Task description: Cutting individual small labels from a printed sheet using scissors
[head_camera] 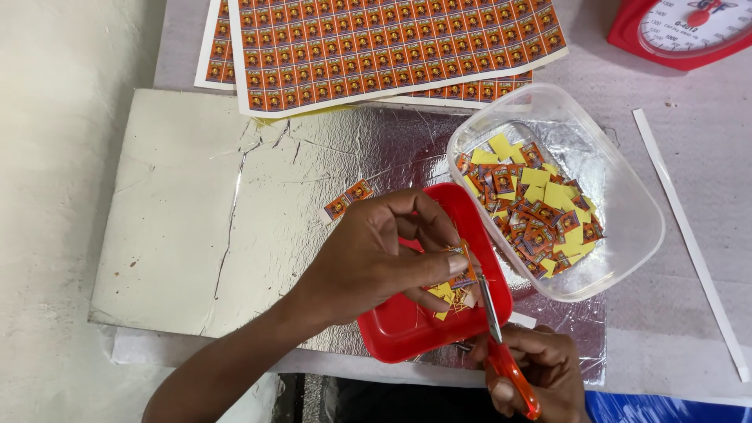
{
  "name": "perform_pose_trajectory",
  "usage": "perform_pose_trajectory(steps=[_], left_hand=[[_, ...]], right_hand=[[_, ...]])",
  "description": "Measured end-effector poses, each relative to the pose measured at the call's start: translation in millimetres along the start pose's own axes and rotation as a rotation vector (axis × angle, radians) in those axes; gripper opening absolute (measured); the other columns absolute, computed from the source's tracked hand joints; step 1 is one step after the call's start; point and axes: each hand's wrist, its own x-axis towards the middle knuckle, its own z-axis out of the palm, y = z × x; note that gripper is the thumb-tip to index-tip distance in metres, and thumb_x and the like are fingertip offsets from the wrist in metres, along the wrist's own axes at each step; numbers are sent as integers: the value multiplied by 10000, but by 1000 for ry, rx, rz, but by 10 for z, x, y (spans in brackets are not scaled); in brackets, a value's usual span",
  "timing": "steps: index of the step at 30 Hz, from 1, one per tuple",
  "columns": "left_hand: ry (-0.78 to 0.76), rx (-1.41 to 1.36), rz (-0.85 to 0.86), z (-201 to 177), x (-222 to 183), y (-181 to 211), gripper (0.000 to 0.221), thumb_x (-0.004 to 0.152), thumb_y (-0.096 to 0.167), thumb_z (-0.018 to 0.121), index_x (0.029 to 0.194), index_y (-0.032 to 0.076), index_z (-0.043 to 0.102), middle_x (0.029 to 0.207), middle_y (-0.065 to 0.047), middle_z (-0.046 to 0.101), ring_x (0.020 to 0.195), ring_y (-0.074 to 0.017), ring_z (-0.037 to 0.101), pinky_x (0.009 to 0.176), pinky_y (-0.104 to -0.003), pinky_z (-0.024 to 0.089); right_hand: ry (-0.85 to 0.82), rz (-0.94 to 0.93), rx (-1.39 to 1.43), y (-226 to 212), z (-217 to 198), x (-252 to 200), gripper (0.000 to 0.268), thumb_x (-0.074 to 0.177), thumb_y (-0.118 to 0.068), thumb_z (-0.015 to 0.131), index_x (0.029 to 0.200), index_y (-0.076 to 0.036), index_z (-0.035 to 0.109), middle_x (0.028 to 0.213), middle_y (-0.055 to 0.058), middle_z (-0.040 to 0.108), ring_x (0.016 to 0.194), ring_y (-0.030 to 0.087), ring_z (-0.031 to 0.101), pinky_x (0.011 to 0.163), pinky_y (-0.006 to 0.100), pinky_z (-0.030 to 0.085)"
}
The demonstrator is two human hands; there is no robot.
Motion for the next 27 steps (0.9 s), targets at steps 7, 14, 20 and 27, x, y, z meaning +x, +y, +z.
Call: perform_pose_trajectory(steps=[7,14,20,27], left_hand=[[-6,49,-38,-25,21,33,216,803,58,814,965,17,678,895,-131,700,806,-253,777,580,-437,731],[-36,170,-7,50,17,53,193,808,87,818,944,26,695,879,-130,735,742,-197,777,573,-328,708],[-35,242,52,25,-39,120,196,833,92,797,1005,27,728,896,-86,729,776,-119,711,644,-272,647],[12,711,332,50,163,243,217,923,-32,686,1088,103,722,966,-68,750,898,-147,777,897,-263,707]], right_hand=[[-53,-44,-23,-38,31,43,470,860,-327,857,924,126,748,510,66,613,344,103,538,315,214,385],[-45,68,-71,-65,-15,27,435,777,-317,899,904,89,807,615,63,643,423,98,543,358,231,371],[43,87,34,60,-34,-57,417,797,-230,869,938,144,748,534,104,615,339,114,501,279,229,369],[-2,54,56,10,-16,-21,362,783,-194,870,931,122,771,549,105,644,394,115,517,343,241,354]])
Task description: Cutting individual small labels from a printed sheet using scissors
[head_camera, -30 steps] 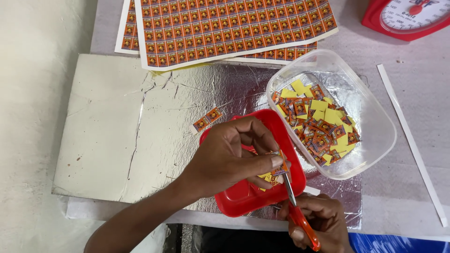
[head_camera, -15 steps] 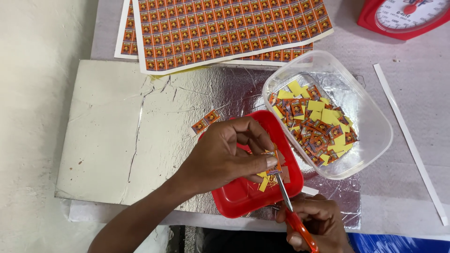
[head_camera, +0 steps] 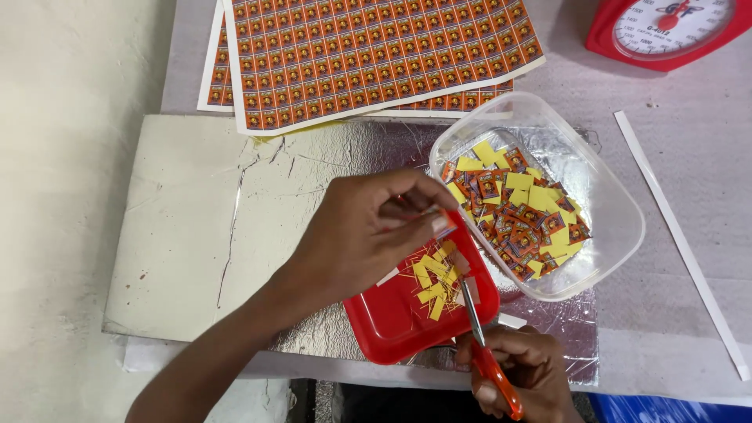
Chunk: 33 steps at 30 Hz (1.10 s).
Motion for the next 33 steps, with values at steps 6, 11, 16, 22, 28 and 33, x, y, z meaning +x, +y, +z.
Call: perform_pose_trajectory(steps=[6,11,16,22,28,33], left_hand=[[-181,89,37,311,538,223,64,909,81,730,942,126,698,965,-78,730,567,-240,814,239,-251,576],[-38,278,316,388,643,-11,165,868,101,759,1023,151,733,1028,-30,776,942,-205,734,824,-362,510],[287,334,439,-32,149,124,251,905,-102,793,1094,24,684,1043,-132,714,868,-199,718,764,-250,653],[690,360,142,-429,-639,-105,106,1042,34,668,1104,-39,711,934,-114,731,677,-171,723,640,-226,581],[583,624,13,-438,-901,-864,250,957,161,731,1198,103,765,1169,-73,672,1029,-195,684,943,-328,539],[381,694,90,-371,-692,-1047,389,920,33,685,1309,38,685,1255,-123,602,1087,-312,572,938,-449,484]], right_hand=[[13,26,-8,6,-12,-24,390,782,-238,871,925,110,768,541,89,647,392,105,525,351,232,362],[-1,69,17,53,-88,-43,424,776,-226,884,949,142,766,527,105,623,375,121,518,333,243,365],[-15,63,-7,-13,-37,-6,419,773,-249,887,939,118,772,554,94,644,411,117,549,363,240,386],[22,-79,171,100,-30,-36,412,828,-120,854,1129,122,712,960,280,778,445,149,576,333,229,429],[25,-28,19,-21,50,40,391,801,-218,831,942,135,737,457,91,615,325,114,502,289,216,373],[66,-42,66,42,31,0,380,787,-150,813,977,165,716,481,115,595,351,137,496,281,235,343]])
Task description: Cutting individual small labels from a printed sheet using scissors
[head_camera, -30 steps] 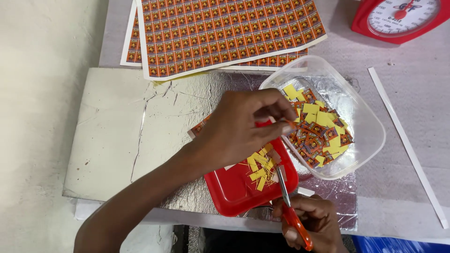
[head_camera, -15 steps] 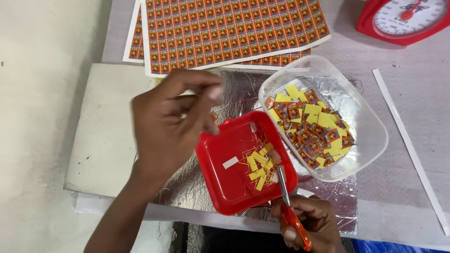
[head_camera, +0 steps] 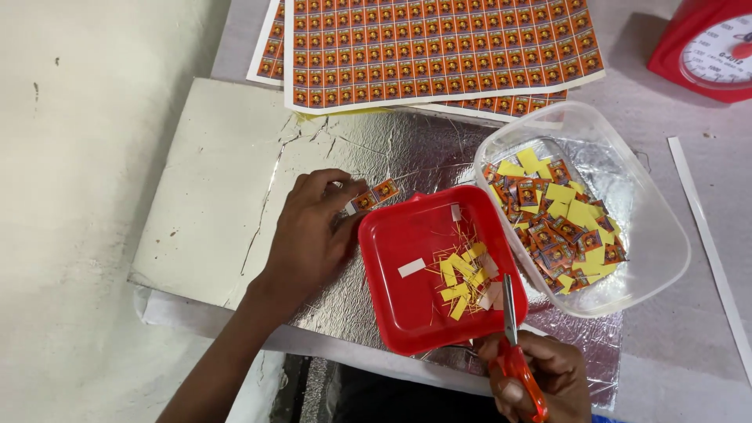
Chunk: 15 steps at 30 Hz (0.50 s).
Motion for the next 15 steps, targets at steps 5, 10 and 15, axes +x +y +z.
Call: perform_pose_trajectory(steps=[5,10,15], left_hand=[[23,88,22,117,83,-44,289,902,72,767,1188,40,740,1149,-87,615,1015,-294,558,857,-449,486],[13,-33,-49,131,195,-59,147,849,-12,747,978,56,755,1039,-89,644,969,-288,579,785,-413,486],[13,204,15,152,261,-52,80,1005,37,604,950,16,659,962,-138,656,827,-314,585,626,-464,494]], right_hand=[[21,-21,-36,-49,84,21,390,804,-181,802,965,163,714,496,125,598,336,129,470,265,223,332],[-3,-56,-11,3,2,27,374,814,-142,806,1018,158,714,695,177,717,379,134,525,268,219,384],[-35,-3,-49,-8,-13,19,418,830,-201,809,1002,164,703,482,131,586,332,143,490,276,226,359]])
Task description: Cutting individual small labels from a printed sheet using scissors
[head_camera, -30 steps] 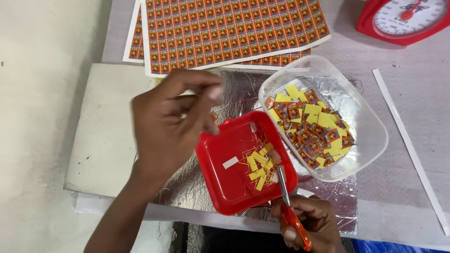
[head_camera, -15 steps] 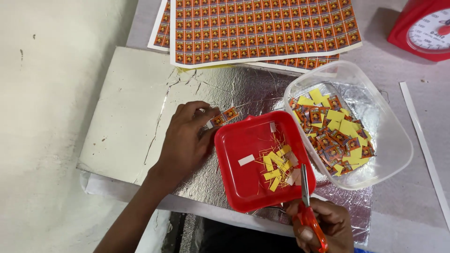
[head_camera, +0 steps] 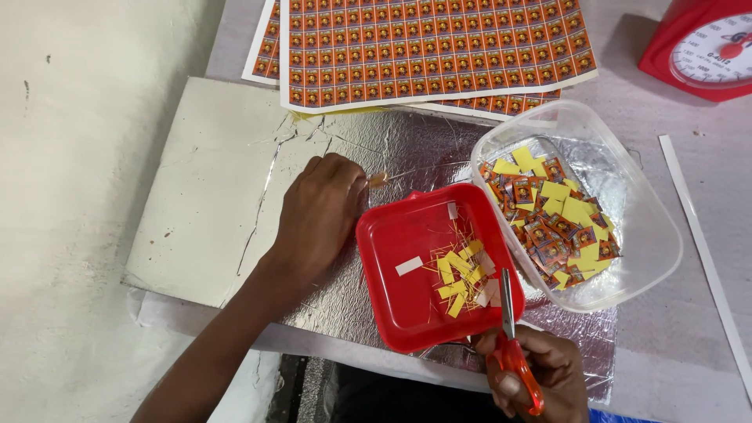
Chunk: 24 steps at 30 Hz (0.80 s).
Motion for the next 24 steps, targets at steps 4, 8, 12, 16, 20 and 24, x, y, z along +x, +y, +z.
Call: perform_pose_trajectory(steps=[4,8,12,16,20,24], left_hand=[[62,-289,-148,-305,235,60,27,1049,82,537,1037,83,513,847,-105,696,711,-271,676,630,-410,483],[43,-968,-414,-658,558,201,92,1066,136,497,1024,72,447,971,-208,757,678,-273,772,589,-315,577],[-65,-1509,-461,-734,743,312,90,1017,138,598,1015,108,513,973,-226,732,764,-310,673,673,-388,518],[-231,-1624,-381,-459,788,401,54,1041,121,563,1030,77,533,999,-230,730,813,-283,678,678,-367,540],[-375,-1765,-408,-186,718,460,61,1016,106,628,1045,72,585,990,-202,729,825,-258,682,683,-330,547],[-461,-1604,-150,-178,589,598,48,964,98,710,996,105,675,950,-47,686,844,-158,654,768,-312,561]], right_hand=[[4,-7,4,19,-15,-4,392,835,-192,812,1003,149,717,484,120,599,342,131,490,267,225,365],[34,13,-8,37,-29,-16,396,807,-175,845,990,155,724,564,128,646,369,128,534,257,222,387],[8,9,-10,50,-47,-11,411,818,-197,848,996,150,718,541,118,622,373,125,531,271,218,383],[45,16,-6,60,-42,-24,431,803,-210,860,990,154,723,558,119,629,370,130,518,268,221,369],[17,-5,40,63,-33,-14,431,825,-189,853,994,178,701,578,134,629,375,136,522,266,229,381],[-13,-28,65,-10,38,29,427,831,-181,847,989,185,695,517,125,602,372,133,513,297,228,390]])
